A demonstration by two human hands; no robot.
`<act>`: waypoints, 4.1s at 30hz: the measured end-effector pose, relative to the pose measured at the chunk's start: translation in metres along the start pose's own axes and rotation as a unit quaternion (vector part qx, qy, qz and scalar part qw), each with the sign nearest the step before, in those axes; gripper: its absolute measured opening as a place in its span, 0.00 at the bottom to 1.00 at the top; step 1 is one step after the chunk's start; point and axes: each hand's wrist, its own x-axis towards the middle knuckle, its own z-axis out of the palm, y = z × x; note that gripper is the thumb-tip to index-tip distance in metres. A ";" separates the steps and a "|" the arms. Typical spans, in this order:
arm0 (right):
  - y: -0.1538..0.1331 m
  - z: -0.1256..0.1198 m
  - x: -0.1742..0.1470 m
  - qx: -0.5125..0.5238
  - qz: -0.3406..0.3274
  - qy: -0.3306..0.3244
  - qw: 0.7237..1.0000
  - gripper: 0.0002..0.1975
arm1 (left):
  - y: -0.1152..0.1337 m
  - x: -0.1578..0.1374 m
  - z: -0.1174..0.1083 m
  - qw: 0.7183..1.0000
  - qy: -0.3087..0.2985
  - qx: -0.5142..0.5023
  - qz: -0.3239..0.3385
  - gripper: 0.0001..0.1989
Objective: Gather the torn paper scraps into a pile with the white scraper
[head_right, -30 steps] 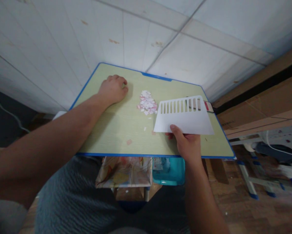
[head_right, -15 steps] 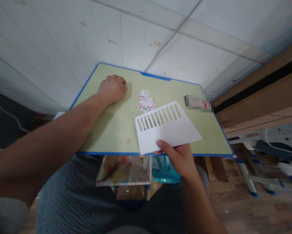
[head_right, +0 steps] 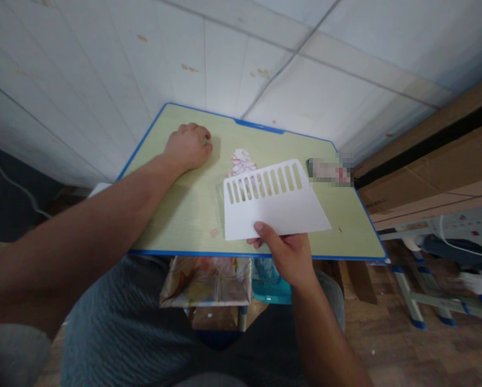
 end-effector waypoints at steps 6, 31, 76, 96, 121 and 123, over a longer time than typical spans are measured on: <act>0.009 0.022 0.005 -0.030 -0.015 0.004 0.999 0.24 | 0.000 -0.001 0.000 1.000 0.007 -0.023 -0.001 0.26; 0.007 0.004 0.004 0.043 0.035 -0.039 0.998 0.17 | 0.006 -0.013 -0.015 1.000 -0.005 -0.031 -0.003 0.21; 0.018 0.015 0.018 0.061 0.030 -0.028 0.997 0.18 | -0.028 -0.057 -0.045 1.000 0.017 -0.006 0.001 0.27; 0.053 -0.065 0.080 0.021 0.019 0.204 0.979 0.23 | -0.032 -0.036 -0.018 0.999 -0.013 0.042 -0.016 0.33; 0.011 -0.036 0.002 -0.096 0.018 0.057 0.994 0.21 | -0.044 -0.013 -0.007 0.993 0.005 -0.114 0.005 0.37; 0.005 -0.030 -0.003 -0.084 0.027 0.037 0.995 0.22 | -0.043 -0.014 -0.008 0.995 0.006 -0.100 0.002 0.36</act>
